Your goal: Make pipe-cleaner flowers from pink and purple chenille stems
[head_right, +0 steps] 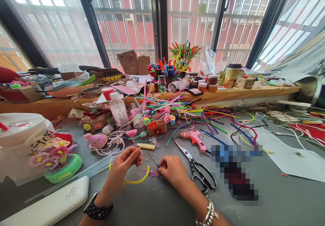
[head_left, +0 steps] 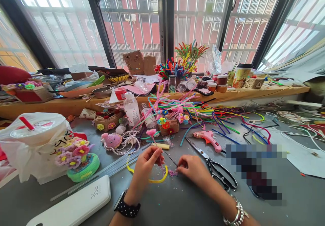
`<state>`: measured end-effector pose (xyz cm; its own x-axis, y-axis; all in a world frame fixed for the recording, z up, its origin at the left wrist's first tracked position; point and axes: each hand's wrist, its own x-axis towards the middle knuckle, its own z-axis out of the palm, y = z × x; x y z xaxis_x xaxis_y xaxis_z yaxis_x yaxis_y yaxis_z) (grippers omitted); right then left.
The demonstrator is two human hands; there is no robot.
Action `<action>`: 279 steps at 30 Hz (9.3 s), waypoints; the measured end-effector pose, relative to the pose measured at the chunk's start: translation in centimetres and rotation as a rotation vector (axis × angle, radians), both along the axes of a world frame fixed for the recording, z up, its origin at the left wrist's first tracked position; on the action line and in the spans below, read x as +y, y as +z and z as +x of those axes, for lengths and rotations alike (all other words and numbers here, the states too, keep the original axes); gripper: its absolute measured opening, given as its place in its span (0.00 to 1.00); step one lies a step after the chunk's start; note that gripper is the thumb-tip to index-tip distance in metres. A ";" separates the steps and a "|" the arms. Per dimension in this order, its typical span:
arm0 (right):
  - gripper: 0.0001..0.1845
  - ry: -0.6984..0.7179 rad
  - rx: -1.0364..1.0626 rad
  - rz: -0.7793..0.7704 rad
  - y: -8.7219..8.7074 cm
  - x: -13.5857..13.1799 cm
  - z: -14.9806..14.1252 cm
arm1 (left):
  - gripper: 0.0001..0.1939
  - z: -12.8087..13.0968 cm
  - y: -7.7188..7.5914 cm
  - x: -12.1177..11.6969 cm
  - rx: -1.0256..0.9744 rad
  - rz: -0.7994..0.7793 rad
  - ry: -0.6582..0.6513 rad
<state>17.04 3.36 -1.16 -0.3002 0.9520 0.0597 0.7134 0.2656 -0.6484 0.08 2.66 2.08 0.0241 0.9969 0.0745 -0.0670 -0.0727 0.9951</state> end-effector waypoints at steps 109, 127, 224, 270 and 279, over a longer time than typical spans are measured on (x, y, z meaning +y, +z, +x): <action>0.17 -0.611 0.215 0.695 1.5 3.6 11.3 | 0.10 -0.1 -0.4 0.2 0.058 0.024 -0.019; 0.10 -0.583 -0.290 0.653 -2.0 5.4 11.6 | 0.09 0.0 -0.2 0.0 0.111 0.066 0.058; 0.12 -0.793 0.298 0.801 -0.7 4.6 12.4 | 0.11 1.7 5.9 16.1 1.538 0.484 0.106; 0.10 -0.677 0.354 0.692 -0.2 4.2 10.4 | 0.13 -3.0 3.1 11.5 0.794 0.415 0.129; 0.11 -0.663 0.332 0.693 -0.3 4.3 10.4 | 0.17 -1.1 -0.1 9.5 0.401 0.267 0.140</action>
<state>27.47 7.69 -1.44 0.4083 0.6444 0.6465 0.6656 0.2745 -0.6940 -0.98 12.20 2.01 -0.0299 0.9400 0.3400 0.3452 -0.3095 0.8860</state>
